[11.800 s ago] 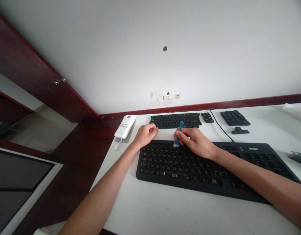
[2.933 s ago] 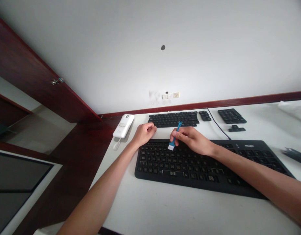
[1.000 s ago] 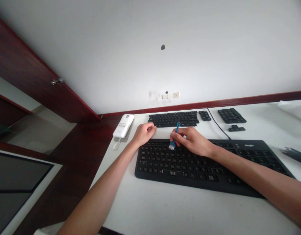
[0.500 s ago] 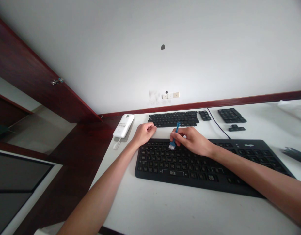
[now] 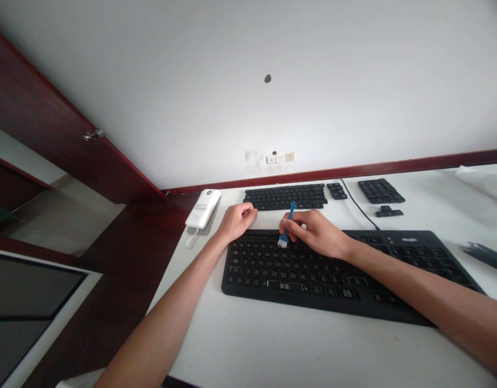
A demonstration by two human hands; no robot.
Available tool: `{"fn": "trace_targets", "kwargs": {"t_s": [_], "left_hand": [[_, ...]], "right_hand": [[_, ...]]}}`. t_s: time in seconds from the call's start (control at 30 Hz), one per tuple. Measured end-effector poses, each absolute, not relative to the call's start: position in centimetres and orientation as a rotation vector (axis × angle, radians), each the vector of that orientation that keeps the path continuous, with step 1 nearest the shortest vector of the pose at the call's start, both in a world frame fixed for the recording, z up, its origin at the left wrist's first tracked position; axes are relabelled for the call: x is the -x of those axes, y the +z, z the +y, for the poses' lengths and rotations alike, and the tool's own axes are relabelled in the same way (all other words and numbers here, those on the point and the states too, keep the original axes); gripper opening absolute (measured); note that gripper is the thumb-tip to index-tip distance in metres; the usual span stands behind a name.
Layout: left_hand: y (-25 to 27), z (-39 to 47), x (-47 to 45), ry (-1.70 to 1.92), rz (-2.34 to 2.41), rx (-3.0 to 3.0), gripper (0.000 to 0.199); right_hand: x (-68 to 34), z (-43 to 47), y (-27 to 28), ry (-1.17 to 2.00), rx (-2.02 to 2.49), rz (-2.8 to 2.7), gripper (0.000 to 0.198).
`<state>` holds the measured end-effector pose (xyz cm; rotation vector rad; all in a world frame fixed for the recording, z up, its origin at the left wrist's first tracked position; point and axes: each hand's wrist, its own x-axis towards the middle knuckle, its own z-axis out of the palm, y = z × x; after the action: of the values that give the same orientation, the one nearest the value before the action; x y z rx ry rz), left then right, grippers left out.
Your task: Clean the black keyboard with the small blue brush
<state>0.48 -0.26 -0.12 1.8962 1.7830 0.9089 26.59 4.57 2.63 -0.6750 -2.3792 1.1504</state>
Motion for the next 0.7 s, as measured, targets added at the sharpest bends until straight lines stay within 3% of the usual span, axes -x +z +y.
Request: {"fn": "trace_targets", "kwargs": {"t_s": [0.7], "left_hand": [[0.17,-0.36,-0.69,0.916,1.78,-1.904,0.034]], "right_hand": [[-26.56,4.64,2.47,1.135,0.668,-2.382,0.038]]}}
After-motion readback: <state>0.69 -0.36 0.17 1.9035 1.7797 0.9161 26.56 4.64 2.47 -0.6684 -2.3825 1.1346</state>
